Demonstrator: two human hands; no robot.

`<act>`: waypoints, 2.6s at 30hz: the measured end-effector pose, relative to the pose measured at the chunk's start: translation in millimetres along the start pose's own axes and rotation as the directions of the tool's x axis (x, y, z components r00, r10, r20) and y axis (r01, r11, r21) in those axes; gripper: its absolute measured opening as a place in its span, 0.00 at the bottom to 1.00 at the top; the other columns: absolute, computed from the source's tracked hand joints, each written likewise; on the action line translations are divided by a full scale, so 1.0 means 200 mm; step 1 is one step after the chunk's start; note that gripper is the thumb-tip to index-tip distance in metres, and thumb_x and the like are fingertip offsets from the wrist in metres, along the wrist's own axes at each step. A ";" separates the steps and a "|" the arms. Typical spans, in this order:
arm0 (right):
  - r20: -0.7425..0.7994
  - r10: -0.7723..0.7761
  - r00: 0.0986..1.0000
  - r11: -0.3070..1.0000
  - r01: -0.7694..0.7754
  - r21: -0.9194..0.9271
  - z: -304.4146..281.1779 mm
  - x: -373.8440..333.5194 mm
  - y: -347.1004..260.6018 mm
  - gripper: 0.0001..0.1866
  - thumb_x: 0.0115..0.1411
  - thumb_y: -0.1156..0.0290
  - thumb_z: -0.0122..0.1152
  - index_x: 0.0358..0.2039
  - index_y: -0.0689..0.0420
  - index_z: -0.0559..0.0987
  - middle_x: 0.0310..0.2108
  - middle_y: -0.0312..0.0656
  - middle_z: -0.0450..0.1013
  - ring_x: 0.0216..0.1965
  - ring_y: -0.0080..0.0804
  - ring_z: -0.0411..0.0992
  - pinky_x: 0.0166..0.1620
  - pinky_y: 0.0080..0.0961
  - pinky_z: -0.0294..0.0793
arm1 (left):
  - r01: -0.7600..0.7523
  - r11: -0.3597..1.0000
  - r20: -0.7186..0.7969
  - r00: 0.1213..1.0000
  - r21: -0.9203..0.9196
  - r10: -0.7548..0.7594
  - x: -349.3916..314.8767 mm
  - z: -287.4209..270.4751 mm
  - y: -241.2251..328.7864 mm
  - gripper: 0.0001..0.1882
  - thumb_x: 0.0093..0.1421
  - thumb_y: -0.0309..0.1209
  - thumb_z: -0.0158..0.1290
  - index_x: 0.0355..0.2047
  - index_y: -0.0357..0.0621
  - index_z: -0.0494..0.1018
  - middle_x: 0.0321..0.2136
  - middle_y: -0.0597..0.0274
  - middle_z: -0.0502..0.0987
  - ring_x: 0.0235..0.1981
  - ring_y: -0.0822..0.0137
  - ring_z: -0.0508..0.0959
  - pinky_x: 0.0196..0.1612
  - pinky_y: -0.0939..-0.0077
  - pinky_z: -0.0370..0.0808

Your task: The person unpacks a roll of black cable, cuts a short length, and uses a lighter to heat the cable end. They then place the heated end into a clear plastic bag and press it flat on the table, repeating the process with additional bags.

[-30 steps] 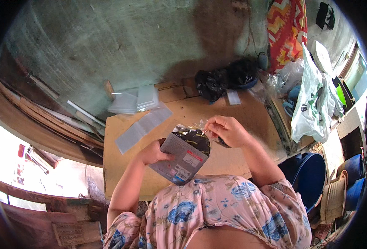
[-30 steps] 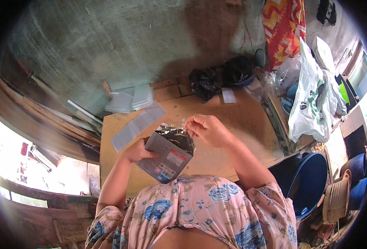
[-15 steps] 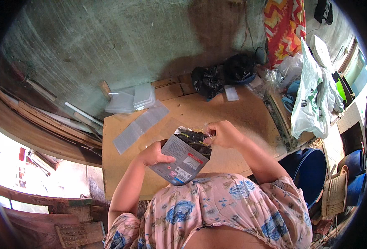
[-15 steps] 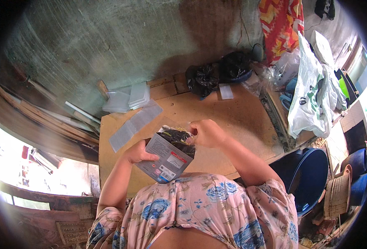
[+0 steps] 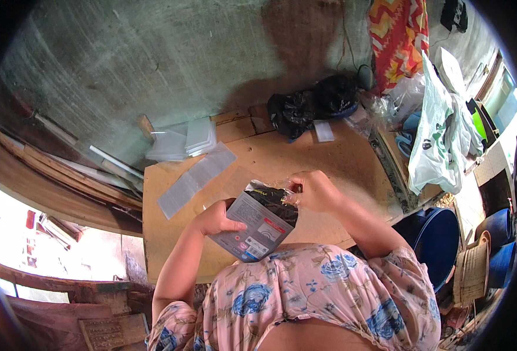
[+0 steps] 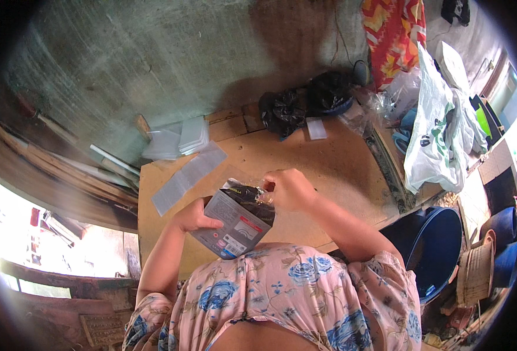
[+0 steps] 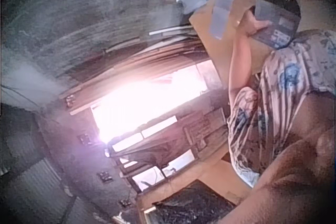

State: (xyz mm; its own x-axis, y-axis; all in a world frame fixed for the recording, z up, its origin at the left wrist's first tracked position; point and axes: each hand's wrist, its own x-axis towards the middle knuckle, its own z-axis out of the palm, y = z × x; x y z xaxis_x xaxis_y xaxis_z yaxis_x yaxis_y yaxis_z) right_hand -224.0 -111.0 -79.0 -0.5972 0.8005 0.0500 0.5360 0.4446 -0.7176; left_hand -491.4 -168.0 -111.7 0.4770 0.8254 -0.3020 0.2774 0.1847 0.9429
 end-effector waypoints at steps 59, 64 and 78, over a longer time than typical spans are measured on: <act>-0.058 0.146 0.988 0.971 -0.131 0.200 0.20 -0.03 0.13 0.11 0.41 0.72 0.65 0.24 0.62 0.73 0.20 0.41 0.69 0.22 0.29 0.66 0.27 0.25 0.66 | 0.029 0.951 -0.295 0.953 0.309 0.067 -0.06 0.06 -0.07 0.27 0.39 0.35 0.62 0.38 0.34 0.69 0.33 0.51 0.75 0.35 0.63 0.74 0.41 0.72 0.69; -0.104 0.188 0.977 0.965 -0.164 0.204 0.25 -0.01 0.12 0.16 0.39 0.69 0.67 0.27 0.62 0.72 0.20 0.41 0.69 0.23 0.31 0.67 0.27 0.26 0.66 | 0.072 0.958 -0.241 0.971 0.279 -0.003 -0.03 0.05 -0.08 0.27 0.39 0.35 0.62 0.39 0.34 0.69 0.35 0.52 0.74 0.36 0.63 0.74 0.41 0.72 0.69; 0.033 0.250 0.968 0.938 -0.251 0.240 0.19 -0.01 0.14 0.14 0.41 0.73 0.65 0.27 0.61 0.70 0.23 0.42 0.68 0.25 0.30 0.65 0.30 0.25 0.64 | 0.051 0.956 -0.180 0.984 0.290 0.002 0.02 0.00 -0.09 0.25 0.39 0.31 0.62 0.38 0.35 0.68 0.31 0.54 0.75 0.30 0.65 0.76 0.36 0.73 0.71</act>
State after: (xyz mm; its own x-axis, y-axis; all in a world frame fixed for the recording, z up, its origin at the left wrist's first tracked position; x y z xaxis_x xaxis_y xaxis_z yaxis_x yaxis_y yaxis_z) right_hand -230.8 -114.7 -126.6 -0.4635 0.8725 -0.1544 0.5095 0.1199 -0.8521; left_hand -494.2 -168.0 -130.5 0.3194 0.9085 -0.2696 0.5314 0.0639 0.8447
